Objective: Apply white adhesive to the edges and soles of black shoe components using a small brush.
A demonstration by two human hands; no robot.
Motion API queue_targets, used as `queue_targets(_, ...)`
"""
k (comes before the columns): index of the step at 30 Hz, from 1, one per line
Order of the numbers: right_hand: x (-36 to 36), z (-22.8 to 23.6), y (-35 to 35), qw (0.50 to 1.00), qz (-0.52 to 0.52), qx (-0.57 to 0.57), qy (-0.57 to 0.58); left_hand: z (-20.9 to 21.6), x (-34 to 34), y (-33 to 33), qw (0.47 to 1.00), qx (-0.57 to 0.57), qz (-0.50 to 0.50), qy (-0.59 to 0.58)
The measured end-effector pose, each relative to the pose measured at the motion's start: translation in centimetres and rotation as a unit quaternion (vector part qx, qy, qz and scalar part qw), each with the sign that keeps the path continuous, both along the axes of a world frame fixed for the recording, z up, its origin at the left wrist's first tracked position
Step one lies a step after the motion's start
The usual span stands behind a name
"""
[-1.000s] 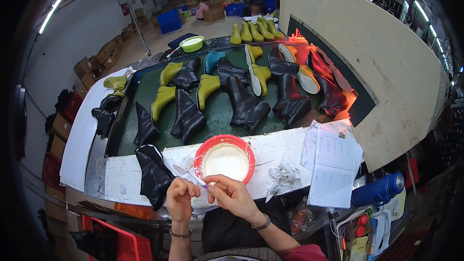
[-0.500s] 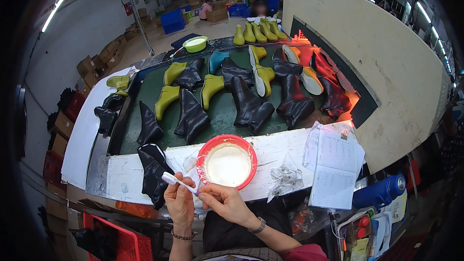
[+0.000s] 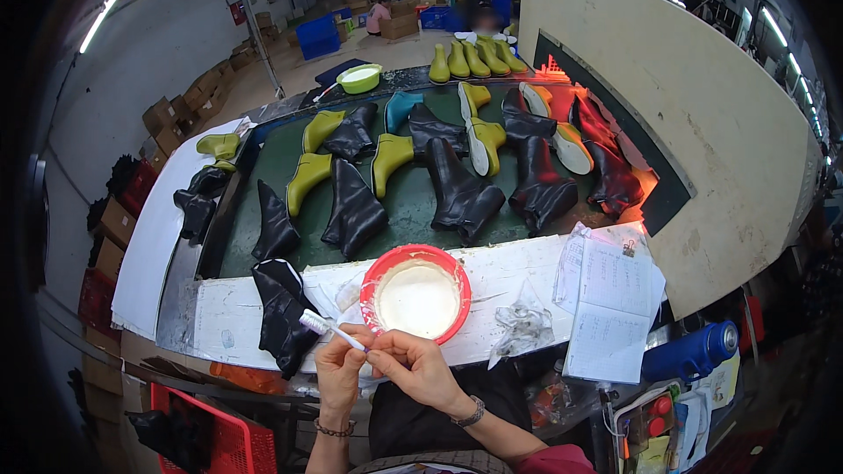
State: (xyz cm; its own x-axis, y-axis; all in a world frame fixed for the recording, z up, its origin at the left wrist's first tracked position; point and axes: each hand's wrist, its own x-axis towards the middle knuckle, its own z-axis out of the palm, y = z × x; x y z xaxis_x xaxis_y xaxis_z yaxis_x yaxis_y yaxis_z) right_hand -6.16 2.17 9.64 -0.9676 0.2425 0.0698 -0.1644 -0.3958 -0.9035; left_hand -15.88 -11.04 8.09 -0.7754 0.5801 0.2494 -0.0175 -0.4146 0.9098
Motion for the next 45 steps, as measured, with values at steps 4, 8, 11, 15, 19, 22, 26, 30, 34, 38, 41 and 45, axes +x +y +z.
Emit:
queue_targets(4,0.1,0.2,0.1,0.999,0.026,-0.014,-0.022,-0.2,-0.6,-0.7,0.998,-0.03,-0.044,0.011)
queue_targets(8,-0.1,0.0,0.3,0.997,0.064,-0.011,-0.049,-1.3,-1.2,-1.4,0.998,-0.014,-0.06,0.024)
queue_targets(11,-0.3,-0.2,0.4,0.995,0.084,-0.006,-0.062,-2.2,-1.3,-2.0,0.998,-0.017,-0.026,0.061)
queue_targets(15,-0.3,0.0,0.5,0.994,0.099,-0.009,-0.053,-2.6,-1.3,-2.3,0.999,-0.015,-0.041,-0.019)
queue_targets(19,-0.1,0.4,0.6,0.99,0.129,-0.036,-0.036,-2.3,-1.2,-2.1,0.992,0.045,-0.11,-0.049)
queue_targets(22,0.0,0.6,0.5,0.982,0.175,-0.062,-0.042,-2.1,-1.4,-2.0,0.989,0.071,-0.125,-0.029)
queue_targets(26,-0.1,0.6,-0.1,0.981,0.173,-0.081,-0.047,-2.0,-1.5,-2.2,0.995,0.05,-0.082,0.019)
queue_targets(30,-0.3,0.4,-0.4,0.984,0.159,-0.062,-0.047,-2.0,-1.1,-2.2,0.997,0.031,-0.071,0.009)
queue_targets(34,-0.3,0.3,-0.2,0.988,0.141,-0.042,-0.049,-1.9,-0.5,-1.9,0.997,0.035,-0.06,-0.025)
queue_targets(38,-0.2,0.1,0.4,0.995,0.087,-0.03,-0.045,-1.6,-0.3,-1.5,0.997,-0.008,-0.022,-0.073)
queue_targets(41,-0.3,-0.1,0.3,0.998,0.032,-0.01,-0.045,-1.4,-0.1,-1.3,0.997,-0.052,0.048,0.012)
queue_targets(45,-0.4,-0.4,0.0,0.999,-0.01,0.039,-0.016,-1.3,0.6,-0.8,0.995,-0.076,0.063,0.0)
